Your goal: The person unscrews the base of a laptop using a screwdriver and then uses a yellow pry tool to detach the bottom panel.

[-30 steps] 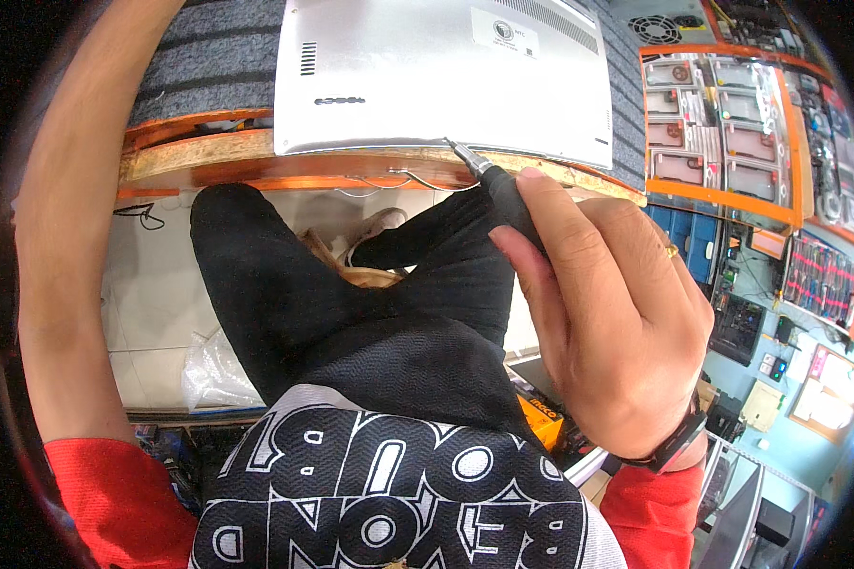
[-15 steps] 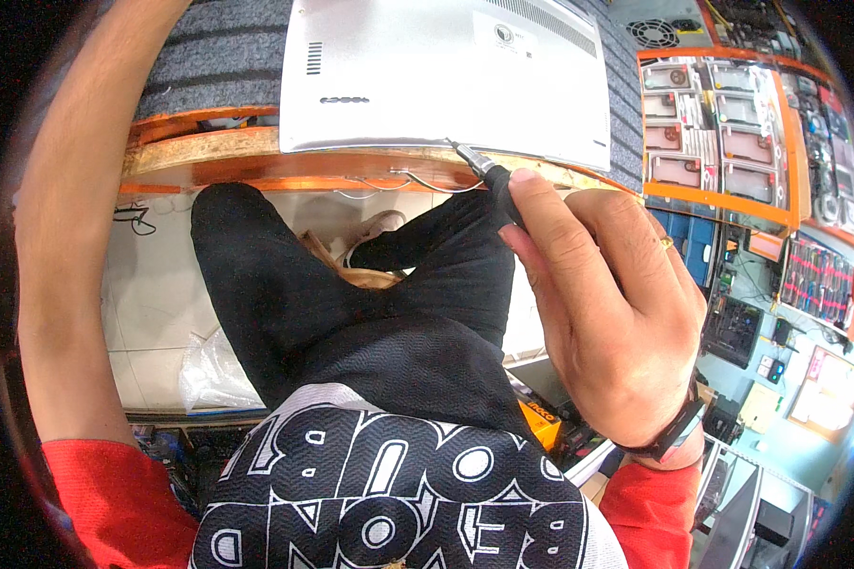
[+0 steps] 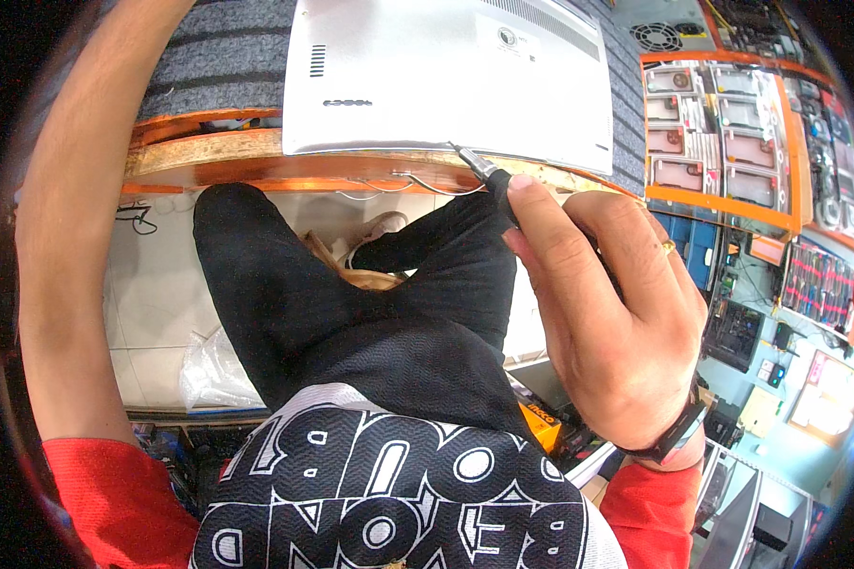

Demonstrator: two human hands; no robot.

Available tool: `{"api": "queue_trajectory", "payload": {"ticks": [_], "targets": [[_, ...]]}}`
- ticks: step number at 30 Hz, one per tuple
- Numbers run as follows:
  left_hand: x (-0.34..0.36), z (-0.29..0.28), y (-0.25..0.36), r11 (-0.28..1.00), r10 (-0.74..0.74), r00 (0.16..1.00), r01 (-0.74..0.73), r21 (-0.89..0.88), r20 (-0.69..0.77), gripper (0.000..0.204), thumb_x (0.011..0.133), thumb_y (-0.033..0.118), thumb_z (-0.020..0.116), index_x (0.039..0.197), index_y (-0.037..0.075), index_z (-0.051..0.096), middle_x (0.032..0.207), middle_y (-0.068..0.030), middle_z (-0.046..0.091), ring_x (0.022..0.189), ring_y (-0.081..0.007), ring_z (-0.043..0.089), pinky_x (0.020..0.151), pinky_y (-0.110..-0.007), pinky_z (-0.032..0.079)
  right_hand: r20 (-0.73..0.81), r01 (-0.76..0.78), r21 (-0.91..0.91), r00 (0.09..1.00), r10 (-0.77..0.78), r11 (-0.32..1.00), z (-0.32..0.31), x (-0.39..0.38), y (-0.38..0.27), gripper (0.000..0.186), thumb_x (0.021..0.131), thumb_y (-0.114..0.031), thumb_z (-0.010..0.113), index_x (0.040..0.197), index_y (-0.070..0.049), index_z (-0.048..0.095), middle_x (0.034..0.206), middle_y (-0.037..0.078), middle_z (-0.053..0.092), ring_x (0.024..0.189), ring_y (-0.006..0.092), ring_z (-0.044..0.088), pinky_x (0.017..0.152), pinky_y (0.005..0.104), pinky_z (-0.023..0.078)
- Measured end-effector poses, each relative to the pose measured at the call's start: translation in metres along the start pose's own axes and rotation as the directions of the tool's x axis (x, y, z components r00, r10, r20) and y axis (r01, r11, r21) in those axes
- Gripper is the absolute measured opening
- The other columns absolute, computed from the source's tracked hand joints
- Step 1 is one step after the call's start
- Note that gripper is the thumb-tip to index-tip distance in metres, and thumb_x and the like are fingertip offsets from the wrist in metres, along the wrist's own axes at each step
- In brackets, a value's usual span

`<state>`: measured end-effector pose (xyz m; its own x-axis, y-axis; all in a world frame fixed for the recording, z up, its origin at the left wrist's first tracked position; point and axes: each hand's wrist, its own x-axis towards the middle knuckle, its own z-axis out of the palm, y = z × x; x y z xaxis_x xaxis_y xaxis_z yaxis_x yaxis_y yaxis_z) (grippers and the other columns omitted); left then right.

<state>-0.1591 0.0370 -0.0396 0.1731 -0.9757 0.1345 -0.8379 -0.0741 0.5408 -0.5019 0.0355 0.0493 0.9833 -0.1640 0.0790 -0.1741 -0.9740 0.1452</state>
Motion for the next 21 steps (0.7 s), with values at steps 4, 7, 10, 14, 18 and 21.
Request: {"api": "queue_trajectory", "payload": {"ticks": [4, 7, 10, 14, 18, 21], "targets": [[0.0, 0.002, -0.003, 0.999, 0.042, 0.999, -0.042, -0.011, -0.014, 0.056, 0.089, 0.04, 0.08, 0.121, -0.005, 0.072, 0.115, -0.0202, 0.075, 0.101, -0.0286, 0.07, 0.09, -0.036, 0.054, -0.002, -0.003, 0.021, 1.0, 0.003, 1.0, 0.001, 0.0, 0.002, 0.041, 0.079, 0.004, 0.082, 0.118, -0.004, 0.075, 0.093, 0.01, 0.066, 0.078, 0.0221, 0.066, 0.068, 0.0337, 0.053], [-0.002, 0.001, -0.007, 0.995, 0.092, 0.995, -0.093, -0.021, -0.025, 0.057, 0.088, 0.041, 0.08, 0.122, -0.005, 0.072, 0.115, -0.0202, 0.075, 0.101, -0.0286, 0.07, 0.09, -0.036, 0.054, 0.013, 0.022, 0.012, 1.0, -0.023, 1.0, -0.001, 0.003, 0.001, 0.042, 0.078, 0.003, 0.083, 0.118, -0.005, 0.075, 0.095, 0.01, 0.066, 0.079, 0.0221, 0.065, 0.069, 0.034, 0.053], [-0.002, 0.001, -0.008, 0.996, 0.091, 0.996, -0.091, -0.019, -0.019, 0.057, 0.088, 0.041, 0.08, 0.122, -0.004, 0.072, 0.116, -0.0203, 0.075, 0.102, -0.0285, 0.07, 0.09, -0.036, 0.055, 0.048, 0.074, -0.023, 0.996, -0.072, 0.997, -0.009, 0.008, -0.003, 0.044, 0.078, 0.001, 0.083, 0.121, -0.006, 0.074, 0.099, 0.01, 0.066, 0.081, 0.0228, 0.065, 0.069, 0.0347, 0.053], [0.003, 0.003, -0.005, 0.999, 0.023, 1.0, -0.023, -0.025, -0.005, 0.058, 0.087, 0.042, 0.08, 0.121, -0.004, 0.072, 0.116, -0.0213, 0.074, 0.102, -0.0295, 0.071, 0.091, -0.036, 0.054, 0.135, -0.103, 0.004, 0.986, 0.102, 0.995, -0.019, 0.012, -0.012, 0.043, 0.083, 0.001, 0.078, 0.125, -0.005, 0.071, 0.099, 0.011, 0.065, 0.082, 0.0242, 0.065, 0.07, 0.0361, 0.053], [-0.004, -0.005, -0.006, 0.998, 0.069, 0.996, -0.069, 0.007, -0.061, 0.062, 0.087, 0.042, 0.08, 0.125, -0.005, 0.069, 0.12, -0.0235, 0.072, 0.105, -0.0333, 0.07, 0.093, -0.038, 0.054, 0.161, -0.044, -0.053, 0.986, 0.052, 0.998, -0.025, 0.014, -0.012, 0.043, 0.081, 0.005, 0.074, 0.122, -0.007, 0.07, 0.101, 0.011, 0.061, 0.082, 0.0248, 0.063, 0.068, 0.0356, 0.051], [-0.016, -0.009, 0.005, 0.993, 0.116, 0.975, -0.108, 0.054, -0.19, 0.056, 0.09, 0.039, 0.077, 0.124, -0.004, 0.069, 0.118, -0.0227, 0.071, 0.108, -0.0355, 0.068, 0.096, -0.038, 0.053, 0.188, 0.106, 0.003, 0.977, -0.104, 0.994, -0.029, 0.011, -0.01, 0.047, 0.076, 0.006, 0.073, 0.12, -0.01, 0.071, 0.108, 0.011, 0.058, 0.087, 0.0252, 0.061, 0.068, 0.035, 0.05]]}}
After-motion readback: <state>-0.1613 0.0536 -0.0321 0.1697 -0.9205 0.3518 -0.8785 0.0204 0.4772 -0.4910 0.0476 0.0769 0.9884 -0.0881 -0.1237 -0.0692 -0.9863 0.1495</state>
